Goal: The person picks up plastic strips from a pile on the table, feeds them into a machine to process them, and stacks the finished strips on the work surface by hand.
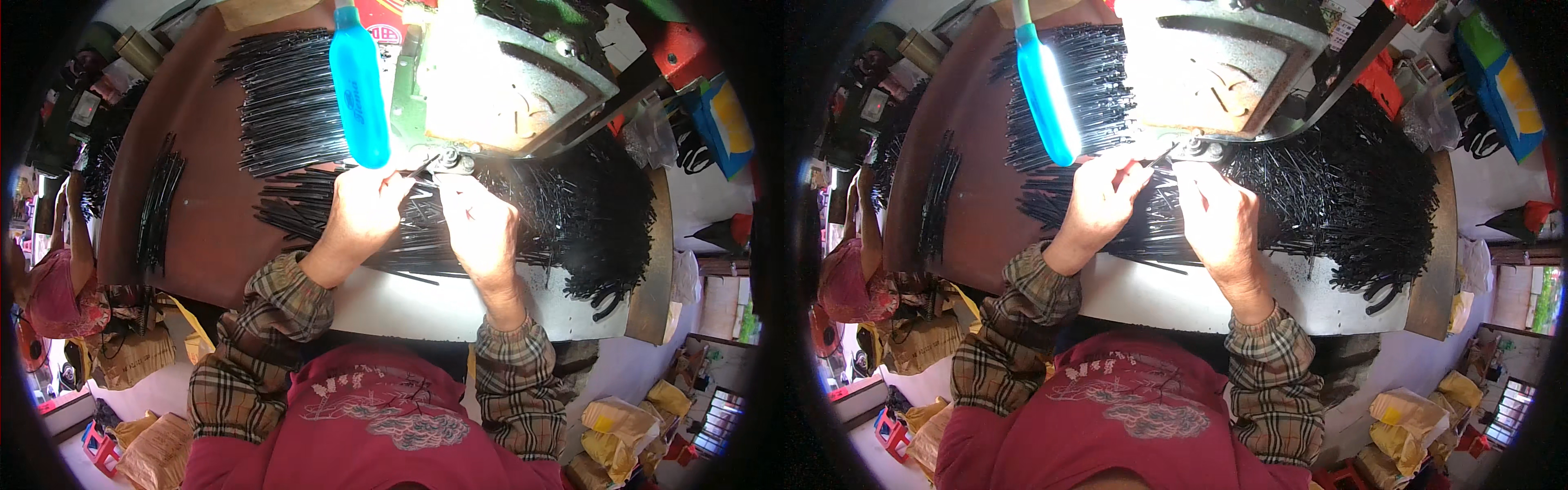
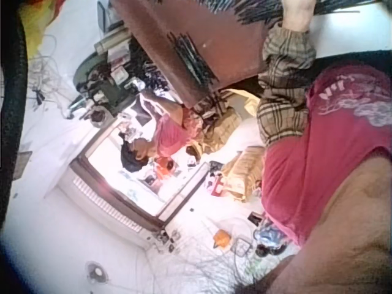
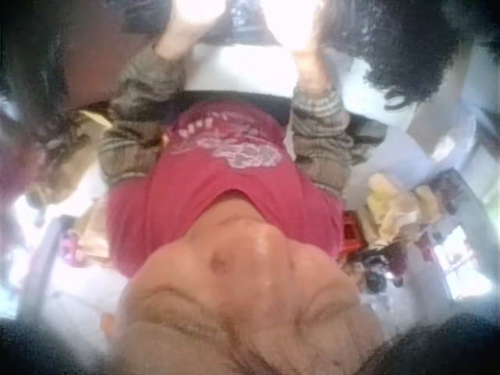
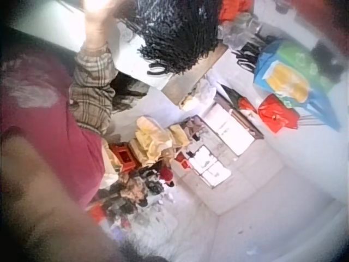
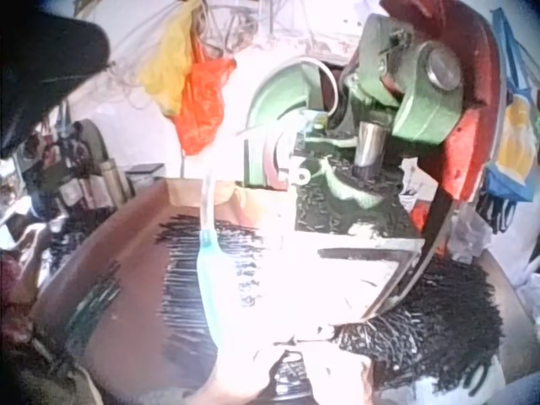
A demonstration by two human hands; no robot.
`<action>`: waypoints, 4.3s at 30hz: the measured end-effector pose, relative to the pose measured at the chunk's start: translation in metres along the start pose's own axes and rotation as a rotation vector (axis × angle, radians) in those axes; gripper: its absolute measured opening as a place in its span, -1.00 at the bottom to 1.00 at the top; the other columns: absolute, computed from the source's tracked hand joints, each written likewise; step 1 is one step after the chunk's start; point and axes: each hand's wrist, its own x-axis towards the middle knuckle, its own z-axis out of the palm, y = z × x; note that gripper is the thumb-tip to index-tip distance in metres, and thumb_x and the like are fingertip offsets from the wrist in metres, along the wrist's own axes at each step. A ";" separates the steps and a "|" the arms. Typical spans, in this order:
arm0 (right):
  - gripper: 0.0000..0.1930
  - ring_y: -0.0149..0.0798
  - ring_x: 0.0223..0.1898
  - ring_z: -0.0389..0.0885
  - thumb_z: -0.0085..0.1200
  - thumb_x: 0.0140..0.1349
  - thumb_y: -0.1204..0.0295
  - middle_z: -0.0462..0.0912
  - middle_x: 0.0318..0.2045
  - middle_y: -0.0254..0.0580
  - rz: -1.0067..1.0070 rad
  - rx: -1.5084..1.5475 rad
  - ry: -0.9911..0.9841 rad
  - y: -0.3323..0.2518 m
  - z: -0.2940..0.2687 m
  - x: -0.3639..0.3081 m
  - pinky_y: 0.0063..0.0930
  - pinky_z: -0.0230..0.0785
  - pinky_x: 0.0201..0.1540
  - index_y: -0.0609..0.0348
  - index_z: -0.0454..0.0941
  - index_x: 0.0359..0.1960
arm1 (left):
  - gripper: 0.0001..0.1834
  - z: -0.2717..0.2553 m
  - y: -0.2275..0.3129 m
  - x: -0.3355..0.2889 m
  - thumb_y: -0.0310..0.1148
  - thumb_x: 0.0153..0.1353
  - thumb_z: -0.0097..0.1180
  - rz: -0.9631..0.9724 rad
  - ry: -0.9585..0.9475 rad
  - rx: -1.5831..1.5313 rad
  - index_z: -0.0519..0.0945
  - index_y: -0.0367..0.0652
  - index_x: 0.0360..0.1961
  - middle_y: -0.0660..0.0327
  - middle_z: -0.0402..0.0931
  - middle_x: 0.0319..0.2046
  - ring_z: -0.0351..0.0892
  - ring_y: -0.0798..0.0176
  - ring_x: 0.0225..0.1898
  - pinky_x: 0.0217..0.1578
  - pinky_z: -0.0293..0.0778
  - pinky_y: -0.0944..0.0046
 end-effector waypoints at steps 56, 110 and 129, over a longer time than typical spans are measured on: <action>-0.87 -0.48 -0.45 0.57 0.12 0.19 0.54 0.67 -0.40 -0.19 0.098 0.366 0.018 0.041 -0.010 0.017 -0.60 0.42 -0.37 0.32 0.62 -0.25 | -0.58 0.008 0.002 0.017 -0.74 -0.10 0.08 0.350 -0.049 0.233 0.50 -0.32 -0.12 0.10 0.53 -0.31 0.58 0.11 -0.19 -0.14 0.48 0.24; -0.84 -0.58 -0.67 0.36 0.03 0.28 0.51 0.56 -0.54 -0.26 0.421 0.805 -0.128 0.008 -0.004 -0.018 -0.76 0.19 -0.63 0.32 0.59 -0.19 | -0.82 -0.050 -0.022 0.034 -0.62 -0.11 0.06 0.547 0.054 0.468 0.58 -0.18 -0.43 0.15 0.52 -0.45 0.48 0.04 -0.31 -0.21 0.40 0.13; -0.85 -0.65 -0.55 0.33 -0.04 0.33 0.51 0.50 -0.56 -0.42 0.303 0.623 -0.059 0.019 0.003 -0.008 -0.73 0.16 -0.52 0.30 0.58 -0.22 | -0.84 0.003 -0.007 0.011 -0.55 0.24 0.08 -0.112 -0.092 -0.163 0.61 -0.38 -0.19 0.22 0.60 -0.46 0.52 0.50 -0.41 -0.37 0.44 0.48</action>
